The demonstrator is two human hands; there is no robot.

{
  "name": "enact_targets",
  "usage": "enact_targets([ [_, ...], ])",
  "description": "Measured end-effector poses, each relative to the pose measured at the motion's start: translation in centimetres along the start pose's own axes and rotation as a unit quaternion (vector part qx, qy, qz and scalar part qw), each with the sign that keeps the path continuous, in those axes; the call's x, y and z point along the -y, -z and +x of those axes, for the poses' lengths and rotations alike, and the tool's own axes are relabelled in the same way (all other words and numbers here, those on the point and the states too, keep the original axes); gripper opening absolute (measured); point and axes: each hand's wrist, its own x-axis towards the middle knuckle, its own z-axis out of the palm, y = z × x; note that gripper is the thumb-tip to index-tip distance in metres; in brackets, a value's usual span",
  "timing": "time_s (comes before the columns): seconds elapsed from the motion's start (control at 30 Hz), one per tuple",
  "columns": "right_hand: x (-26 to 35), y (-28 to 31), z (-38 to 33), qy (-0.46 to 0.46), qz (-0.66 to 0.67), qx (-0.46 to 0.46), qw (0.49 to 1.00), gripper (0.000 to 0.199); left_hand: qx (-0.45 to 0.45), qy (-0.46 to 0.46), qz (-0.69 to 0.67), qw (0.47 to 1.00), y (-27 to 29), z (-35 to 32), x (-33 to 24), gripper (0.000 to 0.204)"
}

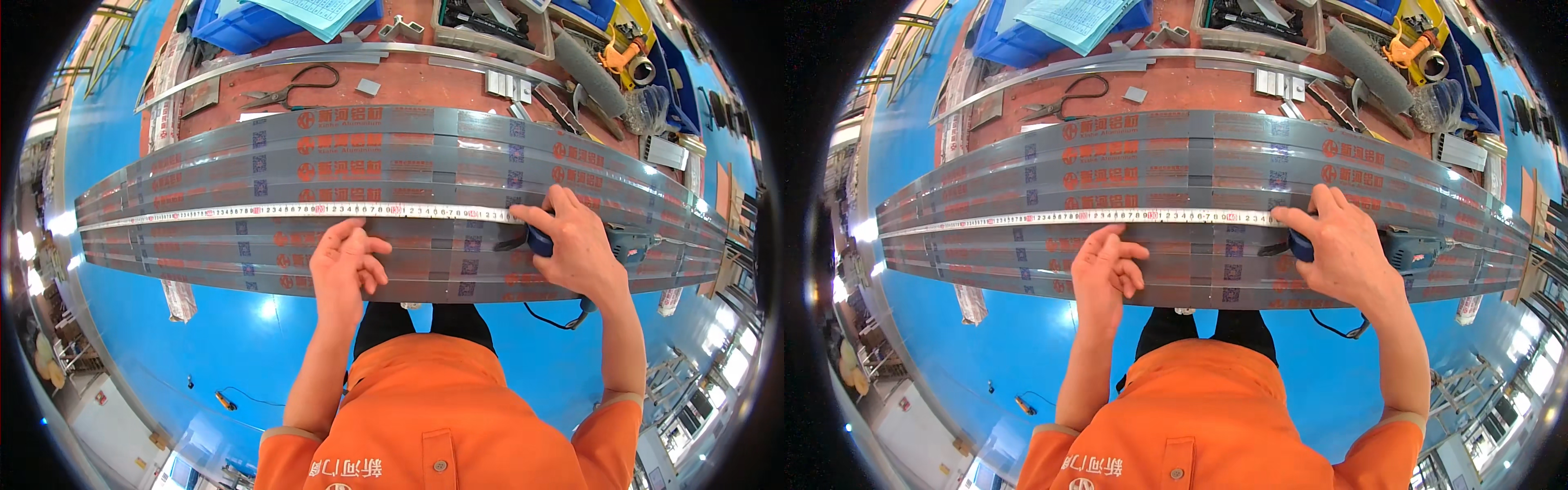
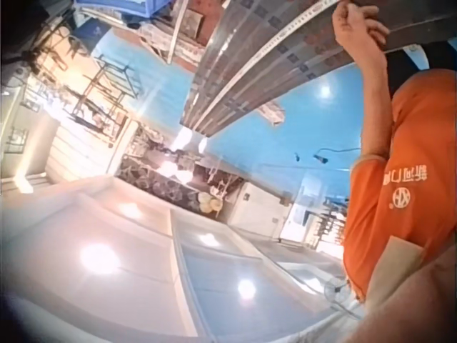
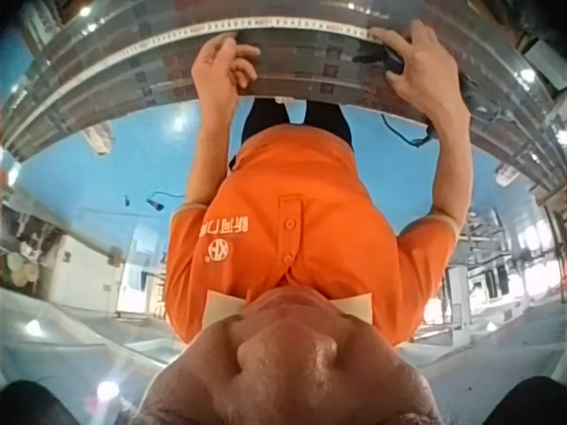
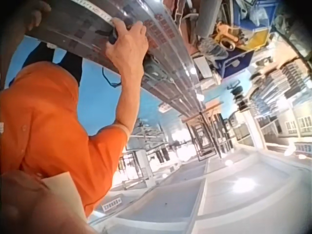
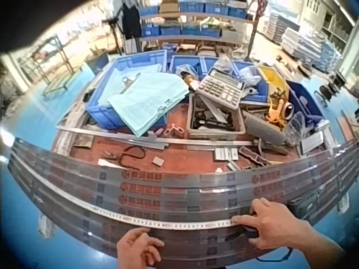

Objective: The person drills into metal profiles using an electric drill, measures along the profiles with a tape measure, and then drills additional holes into them.

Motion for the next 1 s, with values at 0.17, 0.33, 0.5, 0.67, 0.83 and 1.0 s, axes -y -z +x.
enact_targets([
  [0.17, 1.4, 1.2, -2.9, 0.007, 0.055, 0.001, 0.998, 0.059, -0.095, -0.088, -0.090, 0.988, 2.9, 2.3, -1.7, 0.023],
  [0.33, 2.4, 1.1, -4.7, 0.013, 0.086, -0.003, 0.996, 0.059, -0.141, -0.215, -0.211, 0.943, 13.1, 5.2, -3.5, 0.016],
  [0.5, 3.0, -0.8, -5.3, 0.014, 0.144, 0.013, 0.989, 0.059, -0.230, -0.264, -0.170, 0.921, 16.3, 3.8, -5.4, 0.020],
  [0.67, 4.2, -1.8, -5.0, 0.065, 0.169, -0.004, 0.983, 0.057, -0.205, -0.254, -0.127, 0.937, 20.5, 0.7, -4.6, 0.013],
  [0.83, 4.7, -1.7, -7.8, -0.012, 0.195, -0.027, 0.980, 0.052, -0.202, -0.215, -0.149, 0.944, 15.0, 1.7, -2.7, 0.007],
  [1.0, 3.1, -2.7, -7.6, 0.008, 0.217, 0.057, 0.974, 0.056, -0.219, -0.218, -0.193, 0.931, 14.8, -0.5, -3.3, 0.004],
])
